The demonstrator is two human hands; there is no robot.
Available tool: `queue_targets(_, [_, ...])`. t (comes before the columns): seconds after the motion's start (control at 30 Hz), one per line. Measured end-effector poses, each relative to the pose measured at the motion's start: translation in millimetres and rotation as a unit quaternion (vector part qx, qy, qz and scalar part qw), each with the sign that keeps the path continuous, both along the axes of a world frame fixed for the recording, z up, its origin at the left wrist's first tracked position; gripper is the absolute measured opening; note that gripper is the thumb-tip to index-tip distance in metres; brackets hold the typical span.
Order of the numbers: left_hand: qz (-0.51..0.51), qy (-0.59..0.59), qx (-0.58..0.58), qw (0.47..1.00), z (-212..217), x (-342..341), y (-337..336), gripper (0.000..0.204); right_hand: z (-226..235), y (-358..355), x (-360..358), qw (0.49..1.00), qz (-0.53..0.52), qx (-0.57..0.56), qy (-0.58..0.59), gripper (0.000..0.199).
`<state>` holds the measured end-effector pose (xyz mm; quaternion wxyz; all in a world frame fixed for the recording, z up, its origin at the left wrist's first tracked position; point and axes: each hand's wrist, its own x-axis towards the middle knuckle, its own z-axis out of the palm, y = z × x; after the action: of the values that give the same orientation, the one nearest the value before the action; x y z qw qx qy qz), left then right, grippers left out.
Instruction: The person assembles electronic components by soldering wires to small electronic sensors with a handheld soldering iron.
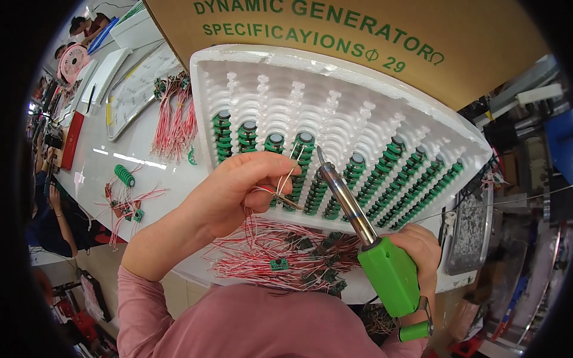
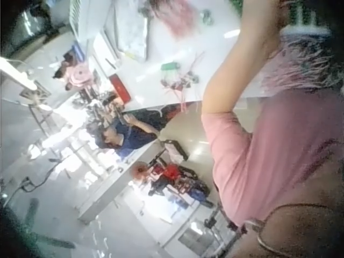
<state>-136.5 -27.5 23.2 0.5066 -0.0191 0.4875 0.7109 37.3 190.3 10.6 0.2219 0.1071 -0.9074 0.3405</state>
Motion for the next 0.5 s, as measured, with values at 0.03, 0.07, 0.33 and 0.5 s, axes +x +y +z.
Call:
queue_targets(0.03, [0.0,0.0,0.0,1.0,-0.1,0.2,-0.5,0.012,-0.3,-0.2,0.1,1.0,0.0,0.0,0.0,0.028])
queue_targets(0.07, [0.001,0.001,0.001,1.0,-0.3,0.4,-1.0,0.012,-0.8,-0.1,0.2,1.0,0.0,-0.001,-0.001,0.028])
queue_targets(0.33, [0.001,-0.002,0.007,1.0,-2.3,-0.2,-0.3,0.012,1.2,-1.3,0.0,1.0,-0.008,0.005,-0.005,0.027])
queue_targets(0.5, [0.0,0.0,0.001,1.0,-2.2,-1.2,0.2,0.012,1.7,-3.0,-2.0,1.0,-0.007,-0.011,-0.003,0.026])
